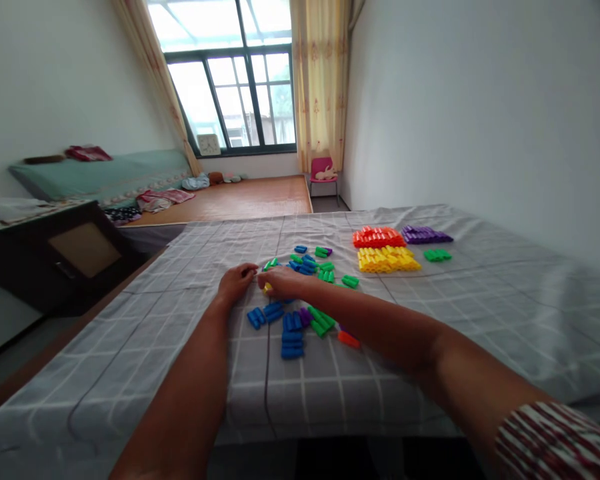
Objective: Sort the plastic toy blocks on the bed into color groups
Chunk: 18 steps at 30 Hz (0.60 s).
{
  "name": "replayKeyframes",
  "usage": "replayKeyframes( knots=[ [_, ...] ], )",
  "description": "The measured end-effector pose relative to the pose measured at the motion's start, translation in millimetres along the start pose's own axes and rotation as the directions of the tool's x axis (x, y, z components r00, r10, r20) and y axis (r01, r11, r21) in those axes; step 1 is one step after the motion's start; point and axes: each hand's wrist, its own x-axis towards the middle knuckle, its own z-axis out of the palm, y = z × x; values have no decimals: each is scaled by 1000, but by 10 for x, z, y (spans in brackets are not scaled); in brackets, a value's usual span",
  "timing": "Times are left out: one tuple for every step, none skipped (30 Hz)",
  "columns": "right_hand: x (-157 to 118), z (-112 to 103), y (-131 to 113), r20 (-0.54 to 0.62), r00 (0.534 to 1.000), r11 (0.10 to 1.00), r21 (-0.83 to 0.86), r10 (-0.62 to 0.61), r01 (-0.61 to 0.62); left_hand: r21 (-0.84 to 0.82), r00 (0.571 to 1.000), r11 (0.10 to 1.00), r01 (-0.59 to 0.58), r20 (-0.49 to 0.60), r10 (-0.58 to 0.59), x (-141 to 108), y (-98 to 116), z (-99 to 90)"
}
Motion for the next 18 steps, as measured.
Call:
replayKeyframes(
  knots=[
    [-82,-69,63,-3,1000,999,39,3,-3,-9,1000,1000,8,3,-8,-3,3,-7],
    [-183,-150,149,-25,1000,996,91,13,-10,-17,1000,1000,14,7,-14,-6,5,-14],
    [-305,-240,263,-65,997,988,152,30,-19,-22,1000,1000,18,10,-17,-11,6,-20],
    [-447,-334,405,-114,992,975,220,60,-33,-24,1000,1000,20,10,-19,-14,5,-25],
    [-605,-430,575,-163,980,953,297,113,-61,-22,1000,1000,21,7,-20,-16,2,-28],
    [-778,-521,767,-201,962,926,363,183,-101,-18,1000,1000,20,3,-20,-16,-2,-31],
    [-959,-606,972,-227,937,896,418,265,-152,-14,1000,1000,18,1,-18,-13,-7,-33],
    [-1143,-680,1178,-227,913,859,470,339,-202,-10,1000,1000,16,-1,-16,-7,-13,-34],
    [-1320,-741,1371,-224,889,821,519,399,-238,-8,1000,1000,15,-1,-15,1,-17,-36],
    [-1482,-785,1542,-237,862,796,544,447,-264,-7,1000,1000,15,-1,-15,10,-19,-38],
    [-1622,-813,1679,-252,840,783,555,481,-281,-7,1000,1000,16,2,-16,19,-19,-40],
    [-1731,-824,1778,-273,823,780,555,498,-288,-6,1000,1000,21,3,-21,27,-16,-43],
    [-1806,-819,1836,-291,815,786,547,500,-287,-3,1000,1000,28,5,-28,32,-11,-46],
    [-1844,-802,1856,-302,818,799,533,489,-280,-1,999,999,36,6,-36,35,-6,-49],
    [-1849,-777,1843,-305,830,815,512,467,-270,-1,999,999,41,6,-41,34,0,-51],
    [-1823,-747,1805,-298,849,836,483,436,-259,-4,999,999,45,5,-45,31,4,-52],
    [-1772,-719,1749,-281,874,862,441,397,-250,-9,999,999,48,2,-48,25,7,-51],
    [-1702,-693,1684,-255,898,889,385,359,-247,-18,999,999,51,-3,-51,18,9,-50]
  ],
)
